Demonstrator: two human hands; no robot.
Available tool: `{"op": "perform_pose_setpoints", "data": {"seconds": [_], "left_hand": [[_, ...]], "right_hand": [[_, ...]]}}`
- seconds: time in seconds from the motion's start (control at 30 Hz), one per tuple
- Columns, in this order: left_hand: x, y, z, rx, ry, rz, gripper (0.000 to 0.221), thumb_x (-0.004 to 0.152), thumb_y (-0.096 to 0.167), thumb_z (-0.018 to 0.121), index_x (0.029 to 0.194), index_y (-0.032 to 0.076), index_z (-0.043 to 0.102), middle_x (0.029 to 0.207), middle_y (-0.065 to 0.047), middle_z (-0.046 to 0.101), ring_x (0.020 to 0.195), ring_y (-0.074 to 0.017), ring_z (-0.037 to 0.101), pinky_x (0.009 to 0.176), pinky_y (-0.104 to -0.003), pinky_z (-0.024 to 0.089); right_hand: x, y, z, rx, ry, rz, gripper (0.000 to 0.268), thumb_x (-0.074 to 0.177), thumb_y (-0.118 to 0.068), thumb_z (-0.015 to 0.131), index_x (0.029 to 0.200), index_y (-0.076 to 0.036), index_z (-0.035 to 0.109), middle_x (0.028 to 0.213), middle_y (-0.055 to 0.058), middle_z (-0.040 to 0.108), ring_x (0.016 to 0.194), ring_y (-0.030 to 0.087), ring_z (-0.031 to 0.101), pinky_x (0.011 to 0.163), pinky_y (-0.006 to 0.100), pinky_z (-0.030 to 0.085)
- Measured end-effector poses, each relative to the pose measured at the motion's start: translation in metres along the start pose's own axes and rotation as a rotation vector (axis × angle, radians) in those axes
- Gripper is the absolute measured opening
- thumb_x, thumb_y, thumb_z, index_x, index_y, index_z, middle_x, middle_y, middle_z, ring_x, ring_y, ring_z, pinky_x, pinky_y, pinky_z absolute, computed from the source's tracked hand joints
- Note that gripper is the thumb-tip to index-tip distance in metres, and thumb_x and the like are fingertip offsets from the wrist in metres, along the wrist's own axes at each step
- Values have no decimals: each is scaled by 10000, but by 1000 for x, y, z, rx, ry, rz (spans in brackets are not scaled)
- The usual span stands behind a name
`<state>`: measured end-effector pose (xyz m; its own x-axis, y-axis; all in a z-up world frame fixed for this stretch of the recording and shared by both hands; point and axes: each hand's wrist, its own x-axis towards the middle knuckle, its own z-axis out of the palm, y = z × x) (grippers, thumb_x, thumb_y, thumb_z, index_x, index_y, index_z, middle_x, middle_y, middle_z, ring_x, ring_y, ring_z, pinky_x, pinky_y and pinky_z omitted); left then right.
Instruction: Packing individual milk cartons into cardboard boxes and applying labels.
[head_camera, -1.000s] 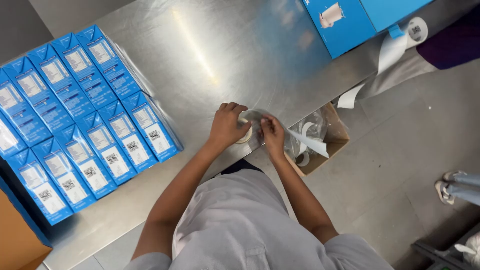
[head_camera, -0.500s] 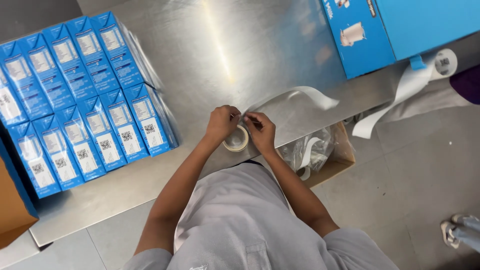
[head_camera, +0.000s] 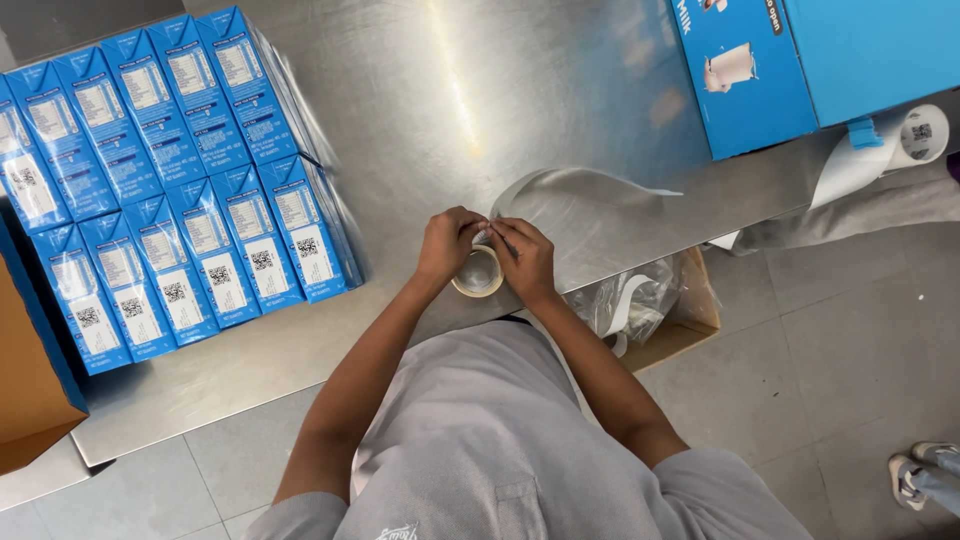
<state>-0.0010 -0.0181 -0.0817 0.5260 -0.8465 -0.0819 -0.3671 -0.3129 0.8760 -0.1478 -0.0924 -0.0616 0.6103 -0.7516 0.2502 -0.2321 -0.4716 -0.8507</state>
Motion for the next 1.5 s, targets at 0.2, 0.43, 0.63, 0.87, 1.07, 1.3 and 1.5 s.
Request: {"op": "perform_pose_setpoints", "data": {"seconds": [0.2,0.43,0.63,0.87,1.07,1.3,1.5], "left_hand": [[-4,15,-3,25,3,0,101,908,85,712,938,13,776,890,-172,739,767,-322,726,703,-399,560],[0,7,-2,8,25,-7,115,903,99,727,930,-1,777,897,-188,733,756,-330,718,691,-407,547],[12,-3,-7,-9,73,-28,127,897,111,730,943,2,778,897,-182,740,753,-308,720,706,-397,563],[-18,59,-62,-224,226,107,273,938,211,738,1074,-25,753,929,-100,724,761,-196,660,695,-327,523],[-78,59,-152,-734,282,-99,230,979,199,742,907,-19,739,790,34,556,681,-35,425,589,-246,328],[-127,0,-226,-907,528,-220,236,969,200,745,860,-9,738,781,57,532,666,-28,385,570,-245,287],[-160,-30,-274,-861,591,-152,225,976,195,753,866,-1,740,792,65,516,683,-17,370,576,-243,283]], "right_hand": [[0,3,3,-197,-13,-200,173,937,-49,722,1086,40,720,1059,163,726,929,310,735,811,375,590],[-11,51,19,146,109,190,122,984,-46,675,1056,39,724,975,121,737,846,224,721,744,316,581],[-12,53,-25,947,733,740,87,1008,-71,662,983,12,667,854,97,682,716,160,645,640,271,538],[12,-113,-14,302,610,-24,75,1013,-44,656,1070,2,671,1082,89,678,915,154,623,791,295,518],[15,-171,49,-266,114,-637,171,891,9,770,1042,8,688,1124,120,687,992,294,680,819,381,556],[12,-195,133,228,-252,-279,154,904,-91,762,1038,-25,726,1140,63,698,997,198,680,797,334,554],[44,-198,220,848,-540,638,170,982,-151,721,1060,-6,761,1095,92,735,991,148,673,871,317,526]]}}
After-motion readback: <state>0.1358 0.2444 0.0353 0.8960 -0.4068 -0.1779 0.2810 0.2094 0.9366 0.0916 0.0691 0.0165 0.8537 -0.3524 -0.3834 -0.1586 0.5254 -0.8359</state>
